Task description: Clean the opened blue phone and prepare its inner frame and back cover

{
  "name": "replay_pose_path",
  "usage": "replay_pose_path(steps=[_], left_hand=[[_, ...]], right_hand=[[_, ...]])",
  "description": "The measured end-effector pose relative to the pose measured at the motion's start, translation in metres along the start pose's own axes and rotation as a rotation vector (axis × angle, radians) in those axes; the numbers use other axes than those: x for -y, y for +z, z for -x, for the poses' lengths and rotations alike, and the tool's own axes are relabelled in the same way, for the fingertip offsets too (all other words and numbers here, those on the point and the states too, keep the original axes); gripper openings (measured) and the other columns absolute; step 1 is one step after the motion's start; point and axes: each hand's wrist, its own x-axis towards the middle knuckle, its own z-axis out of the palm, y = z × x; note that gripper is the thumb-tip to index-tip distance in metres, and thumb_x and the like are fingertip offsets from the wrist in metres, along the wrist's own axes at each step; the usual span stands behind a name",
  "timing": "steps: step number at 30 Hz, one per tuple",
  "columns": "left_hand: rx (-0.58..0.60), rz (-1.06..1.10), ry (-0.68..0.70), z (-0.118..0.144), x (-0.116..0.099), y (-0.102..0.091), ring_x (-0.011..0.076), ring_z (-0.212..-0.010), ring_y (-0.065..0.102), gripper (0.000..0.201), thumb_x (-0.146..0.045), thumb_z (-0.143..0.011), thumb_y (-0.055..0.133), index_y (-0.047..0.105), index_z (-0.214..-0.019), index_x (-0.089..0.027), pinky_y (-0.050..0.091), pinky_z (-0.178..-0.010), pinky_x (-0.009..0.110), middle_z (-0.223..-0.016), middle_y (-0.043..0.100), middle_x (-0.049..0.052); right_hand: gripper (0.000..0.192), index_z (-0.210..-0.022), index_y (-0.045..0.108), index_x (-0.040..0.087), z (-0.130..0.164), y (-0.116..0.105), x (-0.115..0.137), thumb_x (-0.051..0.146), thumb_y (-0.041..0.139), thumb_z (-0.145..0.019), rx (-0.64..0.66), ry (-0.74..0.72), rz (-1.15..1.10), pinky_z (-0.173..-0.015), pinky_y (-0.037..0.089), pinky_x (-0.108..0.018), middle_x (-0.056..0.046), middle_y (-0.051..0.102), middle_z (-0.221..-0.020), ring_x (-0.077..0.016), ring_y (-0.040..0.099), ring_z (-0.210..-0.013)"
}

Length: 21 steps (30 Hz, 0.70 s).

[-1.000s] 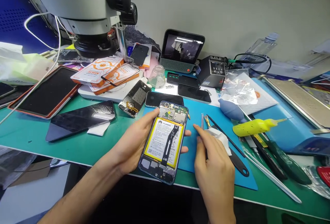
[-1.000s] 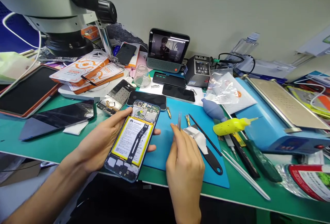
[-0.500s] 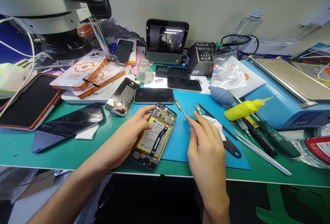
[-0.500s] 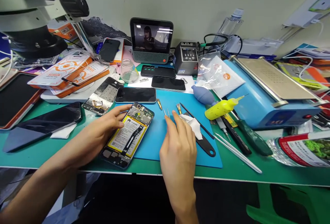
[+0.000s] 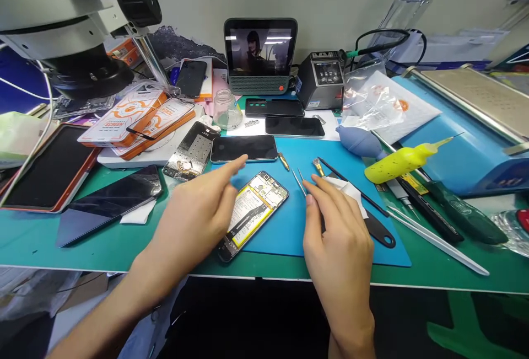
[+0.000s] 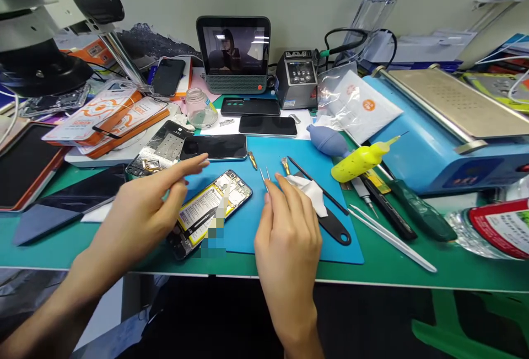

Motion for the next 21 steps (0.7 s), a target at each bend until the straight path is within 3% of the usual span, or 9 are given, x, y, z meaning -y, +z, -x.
replay_pose_path(steps=[2, 5, 10, 14, 21], left_hand=[[-0.019, -0.066, 0.069, 0.014, 0.011, -0.008, 0.0238, -0.135, 0.065, 0.044, -0.035, -0.109, 0.044, 0.063, -0.148, -0.033, 0.047, -0.114, 0.037, -0.146, 0.071, -0.002], [-0.013, -0.157, 0.104, 0.038, 0.028, -0.017, 0.021, -0.13, 0.063, 0.037, -0.042, -0.11, 0.052, 0.063, -0.144, -0.036, 0.045, -0.11, 0.034, -0.139, 0.072, -0.003], [0.049, -0.263, 0.192, 0.069, 0.045, -0.01, 0.0238, -0.135, 0.055, 0.068, -0.058, -0.097, 0.075, 0.045, -0.152, -0.031, 0.044, -0.112, 0.037, -0.149, 0.059, 0.005], [0.038, -0.231, 0.227, 0.074, 0.049, -0.002, 0.023, -0.136, 0.051, 0.055, -0.046, -0.098, 0.078, 0.044, -0.136, -0.026, 0.043, -0.114, 0.038, -0.15, 0.053, 0.008], [0.08, -0.004, 0.121, 0.067, 0.056, -0.004, 0.021, -0.138, 0.053, 0.049, -0.036, -0.094, 0.082, 0.045, -0.125, -0.03, 0.046, -0.111, 0.037, -0.148, 0.053, 0.006]], right_hand=[[0.027, -0.129, 0.074, 0.017, 0.001, 0.0, 0.0, 0.021, 0.054, -0.111, -0.011, 0.006, -0.011, -0.112, 0.056, -0.047, -0.011, 0.076, -0.135, -0.0292, 0.071, -0.128], [0.027, -0.129, 0.074, 0.015, 0.001, 0.0, 0.0, 0.021, 0.055, -0.111, -0.019, -0.001, -0.021, -0.113, 0.055, -0.046, -0.011, 0.077, -0.134, -0.0287, 0.071, -0.127], [0.027, -0.129, 0.074, 0.016, 0.001, 0.001, 0.0, 0.021, 0.056, -0.111, -0.007, 0.01, -0.025, -0.114, 0.054, -0.046, -0.011, 0.077, -0.134, -0.0292, 0.07, -0.127], [0.027, -0.129, 0.075, 0.014, 0.0, 0.001, 0.001, 0.021, 0.056, -0.111, 0.005, 0.008, -0.025, -0.116, 0.052, -0.045, -0.011, 0.077, -0.133, -0.0286, 0.07, -0.128], [0.027, -0.129, 0.075, 0.013, -0.001, 0.0, 0.003, 0.021, 0.057, -0.111, 0.024, 0.014, -0.022, -0.116, 0.052, -0.042, -0.011, 0.077, -0.132, -0.0262, 0.069, -0.128]])
